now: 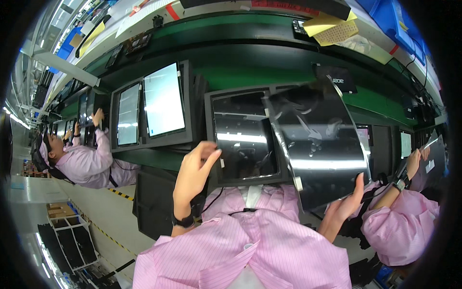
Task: Inspecting and handling tablets on an electronics assembly line.
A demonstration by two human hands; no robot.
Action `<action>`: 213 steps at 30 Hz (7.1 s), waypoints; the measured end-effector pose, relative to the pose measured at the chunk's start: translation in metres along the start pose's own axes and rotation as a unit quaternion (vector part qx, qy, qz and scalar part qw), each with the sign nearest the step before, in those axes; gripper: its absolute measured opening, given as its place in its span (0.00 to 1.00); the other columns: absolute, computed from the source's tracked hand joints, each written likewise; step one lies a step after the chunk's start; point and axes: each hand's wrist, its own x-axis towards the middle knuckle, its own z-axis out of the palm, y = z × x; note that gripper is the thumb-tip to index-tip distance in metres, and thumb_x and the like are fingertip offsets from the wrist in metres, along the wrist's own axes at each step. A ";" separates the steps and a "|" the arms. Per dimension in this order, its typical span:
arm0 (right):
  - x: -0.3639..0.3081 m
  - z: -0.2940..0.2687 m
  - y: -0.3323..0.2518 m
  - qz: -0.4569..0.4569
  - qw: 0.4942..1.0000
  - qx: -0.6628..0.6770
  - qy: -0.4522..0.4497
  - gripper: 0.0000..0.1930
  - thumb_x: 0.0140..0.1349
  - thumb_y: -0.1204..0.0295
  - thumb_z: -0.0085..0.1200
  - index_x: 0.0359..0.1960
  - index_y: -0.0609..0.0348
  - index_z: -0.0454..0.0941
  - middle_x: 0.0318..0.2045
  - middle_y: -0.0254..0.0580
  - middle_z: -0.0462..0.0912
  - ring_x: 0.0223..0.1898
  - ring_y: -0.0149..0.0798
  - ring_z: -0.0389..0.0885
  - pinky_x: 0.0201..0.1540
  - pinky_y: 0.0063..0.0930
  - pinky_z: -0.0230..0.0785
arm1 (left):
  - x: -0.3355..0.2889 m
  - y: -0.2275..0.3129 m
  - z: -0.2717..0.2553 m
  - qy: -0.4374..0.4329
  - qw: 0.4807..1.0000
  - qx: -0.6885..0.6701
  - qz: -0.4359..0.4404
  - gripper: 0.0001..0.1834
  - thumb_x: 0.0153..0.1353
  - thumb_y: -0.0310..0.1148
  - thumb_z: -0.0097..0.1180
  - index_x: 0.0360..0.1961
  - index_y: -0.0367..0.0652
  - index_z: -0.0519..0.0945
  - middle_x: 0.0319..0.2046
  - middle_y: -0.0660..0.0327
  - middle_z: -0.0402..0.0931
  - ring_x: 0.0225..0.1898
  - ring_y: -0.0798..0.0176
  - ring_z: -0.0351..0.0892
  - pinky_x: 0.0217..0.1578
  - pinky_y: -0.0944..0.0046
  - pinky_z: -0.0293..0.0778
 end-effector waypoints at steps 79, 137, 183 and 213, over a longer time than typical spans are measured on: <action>0.236 0.293 0.392 -0.217 0.179 -0.625 -0.728 0.25 0.41 0.70 0.59 0.45 0.64 0.73 0.39 0.53 0.75 0.43 0.52 0.74 0.47 0.37 0.67 | -0.067 -0.263 0.070 0.348 0.916 -0.096 -0.173 0.18 0.56 0.33 0.56 0.45 0.38 0.70 0.39 0.55 0.74 0.41 0.62 0.74 0.41 0.64 0.69; 0.548 0.200 0.333 -0.215 0.298 -0.637 -0.678 0.69 0.16 0.48 0.73 0.63 0.62 0.44 0.61 0.64 0.46 0.62 0.61 0.48 0.62 0.46 0.48 | -0.206 -0.317 0.069 0.573 0.670 -0.187 -0.434 0.13 0.60 0.44 0.47 0.37 0.48 0.77 0.38 0.70 0.74 0.40 0.71 0.69 0.38 0.64 0.64; 0.082 0.098 0.021 -0.647 0.481 -0.571 -0.150 0.16 0.43 0.73 0.64 0.18 0.61 0.65 0.18 0.39 0.62 0.20 0.39 0.64 0.22 0.31 0.56 | -0.277 -0.229 -0.041 0.476 0.770 -0.409 -0.118 0.24 0.57 0.25 0.46 0.56 0.33 0.62 0.53 0.55 0.65 0.53 0.60 0.64 0.54 0.62 0.60; -0.032 -0.097 -0.031 -0.578 0.571 -0.553 0.185 0.16 0.39 0.81 0.67 0.15 0.61 0.66 0.13 0.34 0.64 0.16 0.34 0.56 0.19 0.27 0.49 | 0.204 0.069 0.076 -0.018 0.886 0.246 0.392 0.20 0.52 0.36 0.56 0.48 0.46 0.73 0.46 0.54 0.67 0.53 0.52 0.62 0.52 0.50 0.57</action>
